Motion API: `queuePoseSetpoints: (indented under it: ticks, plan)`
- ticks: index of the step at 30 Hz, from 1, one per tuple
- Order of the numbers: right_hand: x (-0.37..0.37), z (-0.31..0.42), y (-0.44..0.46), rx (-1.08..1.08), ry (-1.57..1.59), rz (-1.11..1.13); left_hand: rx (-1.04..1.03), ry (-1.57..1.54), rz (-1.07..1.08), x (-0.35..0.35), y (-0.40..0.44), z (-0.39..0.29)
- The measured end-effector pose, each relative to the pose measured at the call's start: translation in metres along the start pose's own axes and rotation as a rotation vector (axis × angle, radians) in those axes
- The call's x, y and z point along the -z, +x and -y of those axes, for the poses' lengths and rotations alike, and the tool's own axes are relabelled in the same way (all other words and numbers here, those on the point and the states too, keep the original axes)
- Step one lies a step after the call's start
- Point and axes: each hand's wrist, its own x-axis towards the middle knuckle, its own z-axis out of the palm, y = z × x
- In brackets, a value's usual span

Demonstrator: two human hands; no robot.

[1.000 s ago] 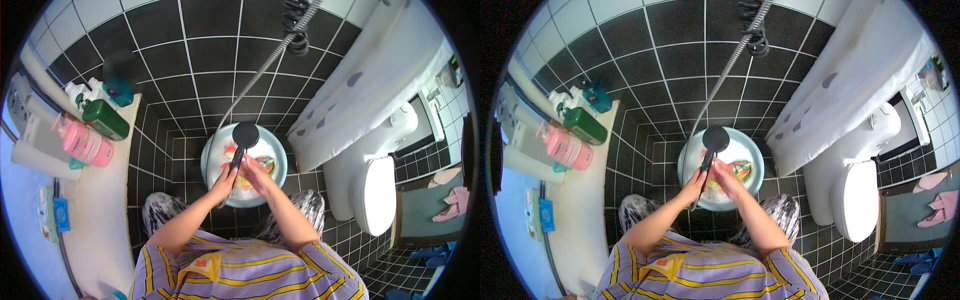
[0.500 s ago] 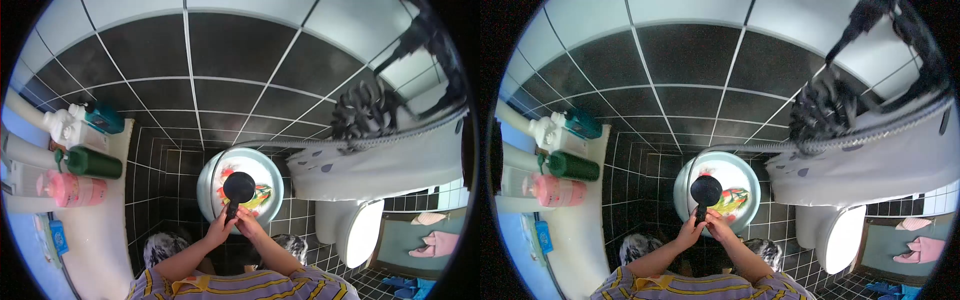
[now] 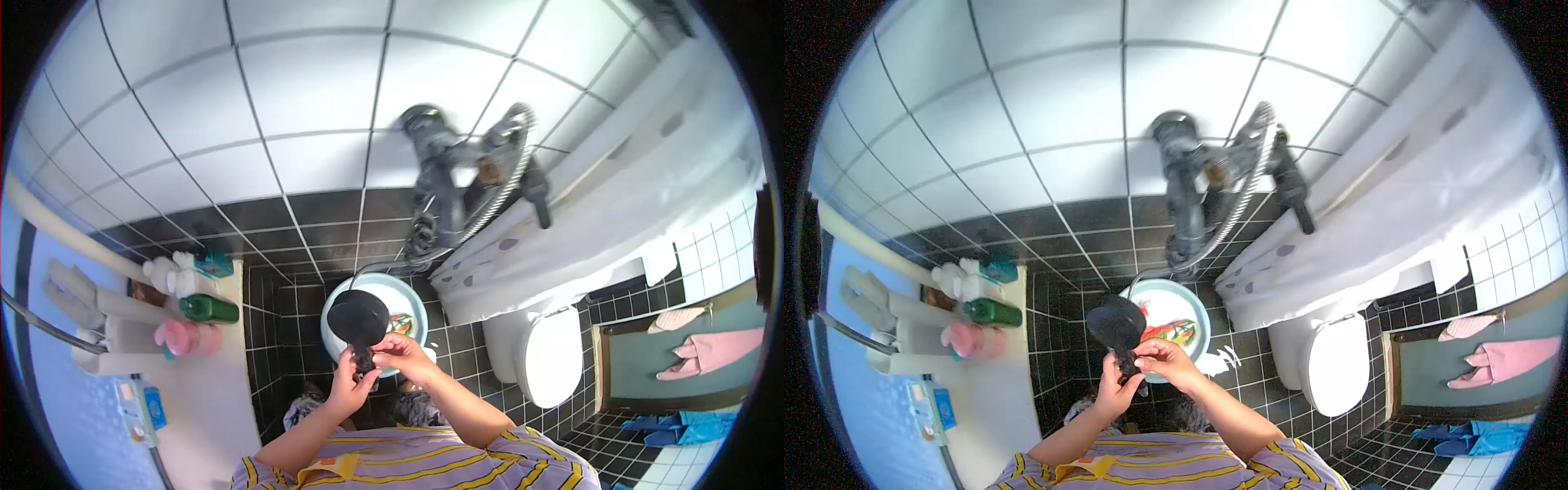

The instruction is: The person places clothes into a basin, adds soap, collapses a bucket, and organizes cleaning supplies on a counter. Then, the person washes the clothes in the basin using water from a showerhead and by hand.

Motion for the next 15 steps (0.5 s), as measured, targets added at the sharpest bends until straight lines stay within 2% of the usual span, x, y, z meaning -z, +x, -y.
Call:
queuePoseSetpoints:
  ticks: [3, 4, 5, 7, 8, 9, 11, 15]
  plan:
    - [-0.021, 0.068, -0.029, 0.288, -0.302, -0.053, 0.024, -0.043, 0.038, -0.017, 0.005, -0.067]
    - [-0.024, 0.103, -0.040, 0.304, -0.408, -0.088, 0.000, -0.014, 0.079, -0.021, 0.008, -0.082]
    - [-0.013, 0.116, -0.042, 0.405, -0.564, -0.230, -0.014, 0.018, 0.117, -0.026, 0.006, -0.097]
    - [-0.002, 0.158, -0.046, 0.685, -0.671, -0.566, -0.007, 0.033, 0.158, -0.042, 0.011, -0.125]
    - [0.004, 0.182, -0.050, 0.738, -0.732, -0.721, -0.035, 0.058, 0.176, -0.050, 0.013, -0.134]
    - [0.012, 0.205, -0.053, 0.846, -0.919, -0.817, -0.060, 0.082, 0.191, -0.060, 0.014, -0.144]
    - [0.022, 0.243, -0.054, 0.926, -1.004, -0.884, -0.101, 0.087, 0.208, -0.077, 0.021, -0.164]
    - [0.043, 0.272, -0.045, 0.972, -1.067, -0.905, -0.162, 0.082, 0.188, -0.112, 0.039, -0.193]
